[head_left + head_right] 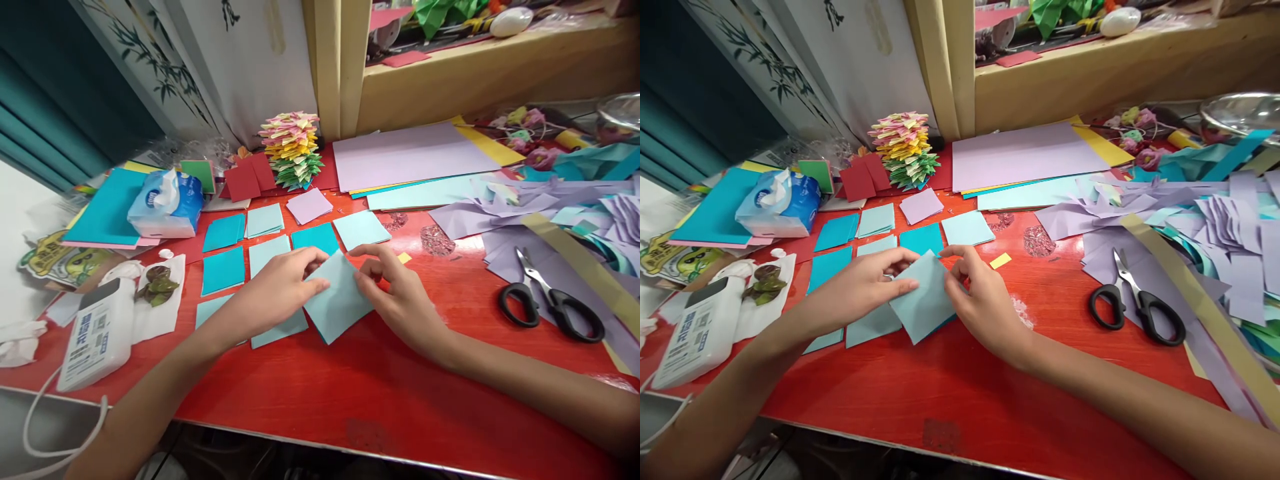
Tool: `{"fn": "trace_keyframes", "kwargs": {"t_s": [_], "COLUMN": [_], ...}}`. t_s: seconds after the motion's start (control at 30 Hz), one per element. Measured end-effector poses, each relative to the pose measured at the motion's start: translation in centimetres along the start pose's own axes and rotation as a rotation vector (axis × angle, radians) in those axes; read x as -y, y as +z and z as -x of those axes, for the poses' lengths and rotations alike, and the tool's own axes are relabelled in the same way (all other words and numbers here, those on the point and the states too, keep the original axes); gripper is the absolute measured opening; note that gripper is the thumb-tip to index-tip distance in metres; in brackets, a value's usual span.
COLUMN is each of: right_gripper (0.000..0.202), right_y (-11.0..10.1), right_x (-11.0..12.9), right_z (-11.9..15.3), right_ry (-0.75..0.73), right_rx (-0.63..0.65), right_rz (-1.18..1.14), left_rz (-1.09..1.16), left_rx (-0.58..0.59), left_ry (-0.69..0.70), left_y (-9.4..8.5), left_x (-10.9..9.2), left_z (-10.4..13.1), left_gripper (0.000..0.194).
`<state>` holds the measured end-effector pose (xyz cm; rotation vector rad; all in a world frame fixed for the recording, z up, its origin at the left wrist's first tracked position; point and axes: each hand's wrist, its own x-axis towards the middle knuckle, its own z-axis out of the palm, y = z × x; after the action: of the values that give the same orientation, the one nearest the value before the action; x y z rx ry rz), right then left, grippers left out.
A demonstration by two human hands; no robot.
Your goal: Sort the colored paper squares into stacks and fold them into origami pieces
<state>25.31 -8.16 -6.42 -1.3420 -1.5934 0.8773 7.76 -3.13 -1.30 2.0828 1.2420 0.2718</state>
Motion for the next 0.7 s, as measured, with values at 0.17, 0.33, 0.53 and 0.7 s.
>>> {"fn": "trace_keyframes", "kwargs": {"t_s": [0.17, 0.33, 0.53, 0.7], "right_gripper": [0.03, 0.033, 0.024, 0.042], "right_y": [0.2, 0.3, 0.4, 0.3], "right_x": [0.1, -0.4, -0.6, -0.6], "right_z": [-0.1, -0.3, -0.4, -0.5], "right_ry": [0.002, -0.009, 0.014, -0.002], "right_rx": [0.117, 0.164, -0.027, 0.048], "right_rz": [0.196, 0.228, -0.012, -0.154], "left_rz": [-0.166, -0.243, -0.238, -0.094], "left_rx": [0.152, 0.148, 0.147, 0.096], "left_ry": [0.004, -0.044, -0.005, 0.007], "left_y": [0.5, 1.6, 2.0, 1.6], "left_x": [0.6, 0.3, 0.4, 0.1], "left_z": [0.0, 0.2, 0.1, -0.2], "left_gripper": [0.026, 0.027, 0.023, 0.021]}}
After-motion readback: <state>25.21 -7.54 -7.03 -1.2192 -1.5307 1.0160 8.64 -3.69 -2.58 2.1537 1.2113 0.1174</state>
